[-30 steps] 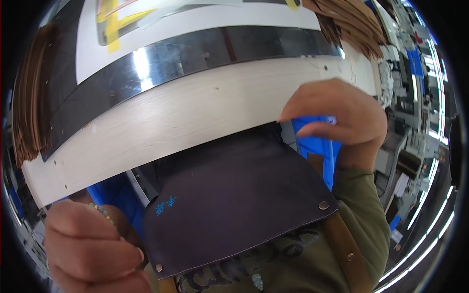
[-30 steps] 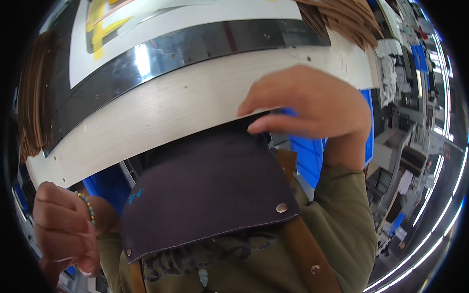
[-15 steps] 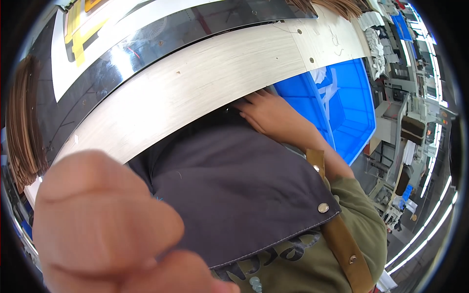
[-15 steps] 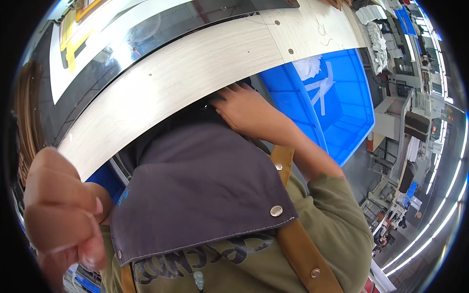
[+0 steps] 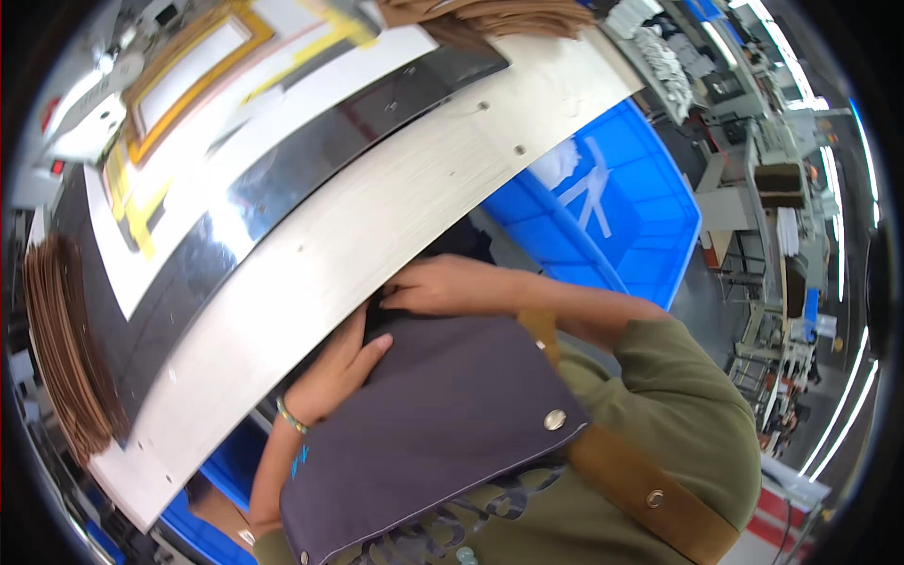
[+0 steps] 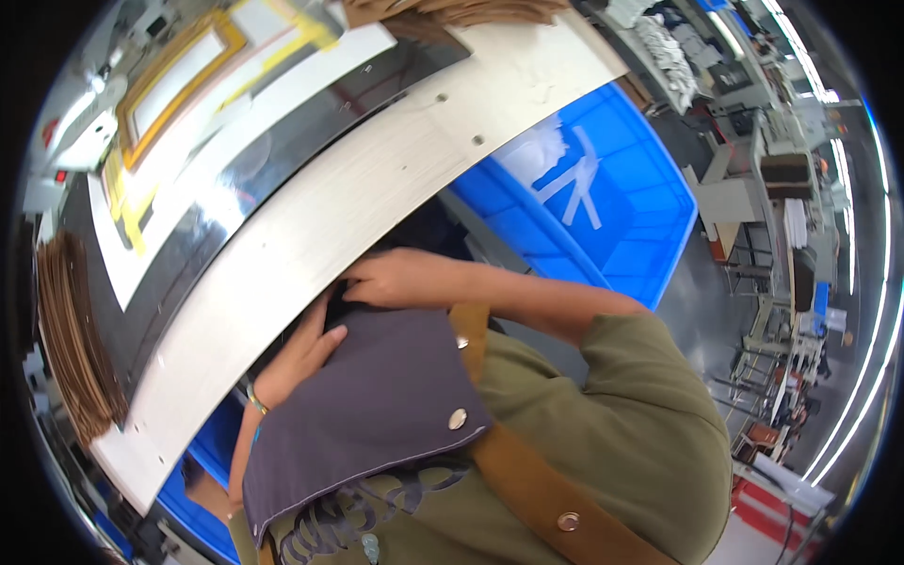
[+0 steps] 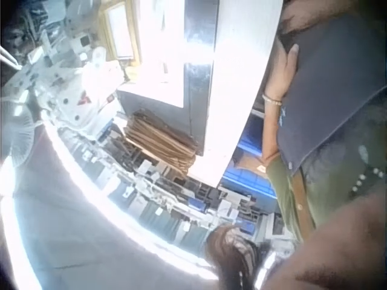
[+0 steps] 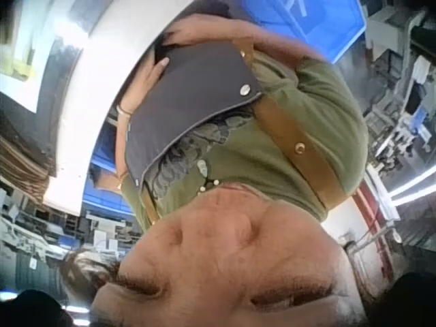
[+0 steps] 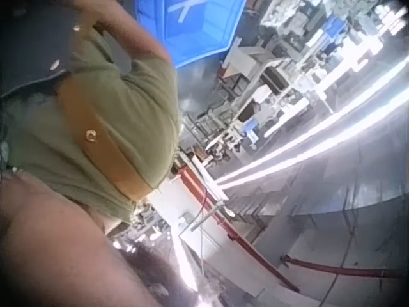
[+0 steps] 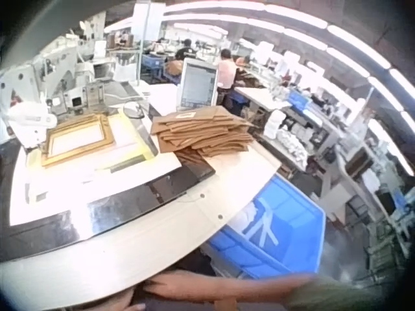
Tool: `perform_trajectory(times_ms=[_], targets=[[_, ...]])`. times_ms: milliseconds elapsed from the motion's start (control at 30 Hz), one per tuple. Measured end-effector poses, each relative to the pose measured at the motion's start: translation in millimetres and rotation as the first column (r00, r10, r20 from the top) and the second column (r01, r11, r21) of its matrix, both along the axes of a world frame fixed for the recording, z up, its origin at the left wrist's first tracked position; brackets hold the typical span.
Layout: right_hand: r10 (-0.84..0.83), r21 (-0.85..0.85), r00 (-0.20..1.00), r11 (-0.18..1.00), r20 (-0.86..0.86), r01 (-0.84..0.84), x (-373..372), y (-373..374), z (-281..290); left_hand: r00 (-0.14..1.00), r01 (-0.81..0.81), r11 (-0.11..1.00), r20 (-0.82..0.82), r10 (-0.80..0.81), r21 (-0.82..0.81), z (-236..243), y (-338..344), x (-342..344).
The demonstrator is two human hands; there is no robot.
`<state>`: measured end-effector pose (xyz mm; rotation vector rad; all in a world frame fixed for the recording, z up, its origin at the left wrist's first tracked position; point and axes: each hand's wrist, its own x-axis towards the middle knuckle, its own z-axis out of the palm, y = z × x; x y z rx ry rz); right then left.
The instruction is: Sewing brand labels and assembling brown leather panels using an industrial sewing machine in a workshop.
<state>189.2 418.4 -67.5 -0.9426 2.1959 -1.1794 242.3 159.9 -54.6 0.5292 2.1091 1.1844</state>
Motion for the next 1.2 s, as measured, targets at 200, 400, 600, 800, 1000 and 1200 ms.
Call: perform_trajectory(times_ms=[200, 400, 600, 800, 1000, 1200], targets=[[0.129, 0.156, 0.946, 0.984, -0.296, -0.085, 14.1, -8.9, -24.2, 1.000, 0.021, 0.999, -0.001, -0.021, -0.044, -2.8, -0.7, 2.4], [0.558, 0.536, 0.788, 0.762, -0.259, -0.364, -1.8, -32.2, -47.5, 0.995, 0.034, 0.995, -0.101, -0.024, 0.092, -44.7, -2.6, 1.1], [0.330, 0.676, 0.940, 0.674, 0.084, -0.297, -21.3, -63.3, -71.5, 0.898, 0.184, 0.973, -0.379, -0.224, -0.140, -33.6, 10.5, -16.5], [0.152, 0.640, 0.984, 0.747, 0.098, -0.179, -17.2, -48.3, -62.1, 0.916, 0.274, 0.960, -0.289, -0.279, -0.057, 44.1, 10.8, -23.6], [0.309, 0.675, 0.936, 0.655, 0.170, -0.339, -20.0, -47.6, -72.3, 0.964, 0.260, 0.903, -0.136, -0.227, 0.342, 120.1, 1.0, -31.9], [0.202, 0.608, 0.973, 0.761, 0.107, -0.225, -15.7, -38.6, -90.0, 0.893, 0.392, 0.539, -0.449, -0.029, 0.746, 165.2, -1.2, -18.8]])
